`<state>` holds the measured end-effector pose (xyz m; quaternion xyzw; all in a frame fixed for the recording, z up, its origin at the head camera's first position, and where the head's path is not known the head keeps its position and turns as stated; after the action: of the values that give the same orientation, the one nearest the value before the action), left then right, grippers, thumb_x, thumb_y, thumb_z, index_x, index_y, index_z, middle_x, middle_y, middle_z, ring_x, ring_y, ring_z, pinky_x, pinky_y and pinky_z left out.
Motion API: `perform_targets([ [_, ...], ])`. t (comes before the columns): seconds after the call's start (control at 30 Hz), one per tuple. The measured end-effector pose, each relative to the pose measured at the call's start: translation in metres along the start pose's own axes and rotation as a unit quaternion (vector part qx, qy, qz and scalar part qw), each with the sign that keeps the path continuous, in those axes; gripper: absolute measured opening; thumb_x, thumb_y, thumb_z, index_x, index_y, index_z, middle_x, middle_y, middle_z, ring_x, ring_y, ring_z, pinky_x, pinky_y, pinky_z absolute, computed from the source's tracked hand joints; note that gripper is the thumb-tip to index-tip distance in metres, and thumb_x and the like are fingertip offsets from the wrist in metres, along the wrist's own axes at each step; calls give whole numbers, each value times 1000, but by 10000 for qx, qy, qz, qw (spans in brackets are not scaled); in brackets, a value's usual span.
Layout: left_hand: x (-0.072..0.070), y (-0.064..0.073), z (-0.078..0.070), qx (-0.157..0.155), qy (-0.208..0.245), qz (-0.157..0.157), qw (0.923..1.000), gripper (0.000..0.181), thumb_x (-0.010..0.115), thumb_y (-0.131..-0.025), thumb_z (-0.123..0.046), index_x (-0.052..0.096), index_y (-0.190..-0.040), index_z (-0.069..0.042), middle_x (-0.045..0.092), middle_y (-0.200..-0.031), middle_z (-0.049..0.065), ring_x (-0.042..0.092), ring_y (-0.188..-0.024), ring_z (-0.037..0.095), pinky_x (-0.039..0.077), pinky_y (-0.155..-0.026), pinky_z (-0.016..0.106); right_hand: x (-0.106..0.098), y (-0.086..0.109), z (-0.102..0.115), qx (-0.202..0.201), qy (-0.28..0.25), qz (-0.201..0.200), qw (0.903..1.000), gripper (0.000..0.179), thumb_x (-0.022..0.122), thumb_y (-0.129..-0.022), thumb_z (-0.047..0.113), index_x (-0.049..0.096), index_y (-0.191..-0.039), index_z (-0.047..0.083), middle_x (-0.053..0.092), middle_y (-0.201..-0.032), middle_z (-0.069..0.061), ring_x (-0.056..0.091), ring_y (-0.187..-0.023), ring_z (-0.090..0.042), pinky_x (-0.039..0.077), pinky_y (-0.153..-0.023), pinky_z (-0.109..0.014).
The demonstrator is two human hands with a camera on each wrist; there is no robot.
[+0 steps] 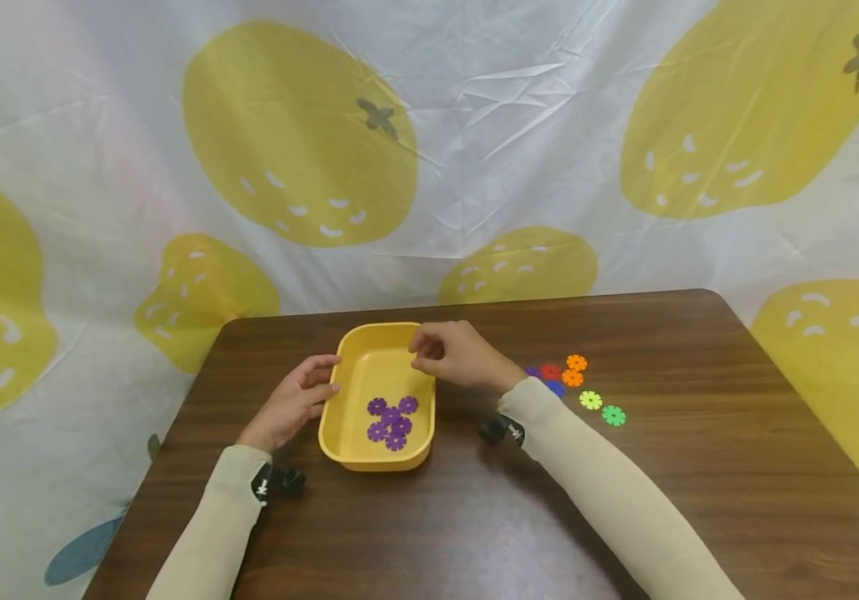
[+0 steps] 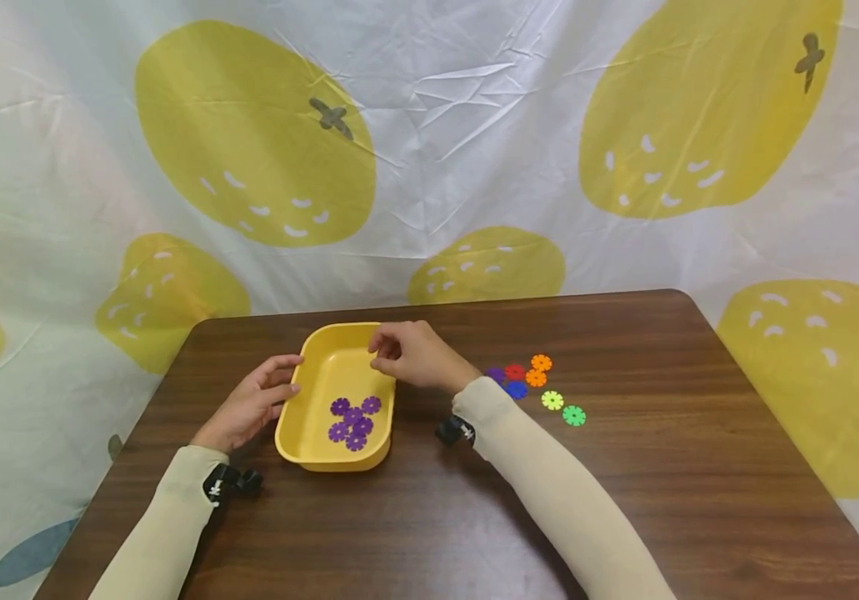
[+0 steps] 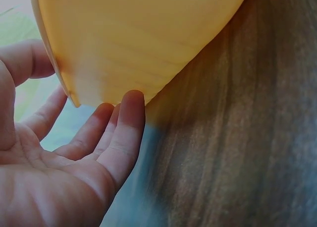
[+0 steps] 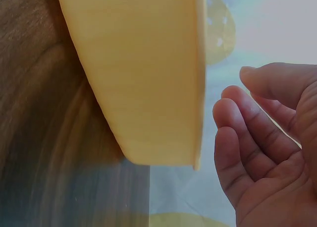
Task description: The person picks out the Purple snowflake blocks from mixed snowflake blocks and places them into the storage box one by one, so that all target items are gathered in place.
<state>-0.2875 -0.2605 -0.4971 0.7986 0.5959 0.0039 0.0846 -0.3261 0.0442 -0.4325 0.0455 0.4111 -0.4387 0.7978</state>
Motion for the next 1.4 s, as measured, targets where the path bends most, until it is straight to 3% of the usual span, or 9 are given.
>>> perform_targets([
  [0.33, -2, 2, 1, -90, -87, -80, 9999, 56, 63, -105, -10, 42, -157, -12, 47, -154, 24, 62, -127, 35, 63, -97, 38, -21, 14, 0, 158, -40, -270, 9995, 18, 80, -95, 19, 74, -109, 8, 76, -92, 3, 71, -83, -11, 61, -74, -30],
  [0.63, -1, 2, -1, -26, 35, -41, 10000, 56, 62, -105, -7, 41, -157, -9, 45, -156, 27, 63, -126, 33, 63, -95, 37, -39, 28, -8, 291, -35, -428, 9987, 17, 80, -96, 20, 74, -110, 11, 77, -94, 5, 72, -84, -11, 62, -75, -33],
  [1.03, -3, 2, 1, -46, -10, -70, 10000, 58, 63, -105, -9, 40, -158, -9, 47, -154, 26, 65, -124, 31, 63, -95, 37, -58, 45, -25, 612, 74, -663, 9959, 13, 79, -96, 26, 73, -106, 21, 77, -96, 5, 71, -86, -13, 60, -77, -35],
  [1.4, -1, 2, 2, -12, 43, -33, 10000, 56, 63, -105, -9, 41, -157, -10, 47, -153, 26, 65, -122, 29, 63, -95, 37, -72, 66, -55, 922, 87, -808, 9924, 15, 80, -95, 21, 73, -107, 17, 78, -95, 1, 72, -85, -15, 59, -78, -35],
])
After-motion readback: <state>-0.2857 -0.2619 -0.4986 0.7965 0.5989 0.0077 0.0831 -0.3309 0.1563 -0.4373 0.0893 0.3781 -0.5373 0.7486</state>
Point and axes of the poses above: each hand's wrist, its own y-axis away from the middle knuckle, its own x-axis out of the palm, z = x × y, the point moved 3 cm from there along -y, towards the middle knuckle
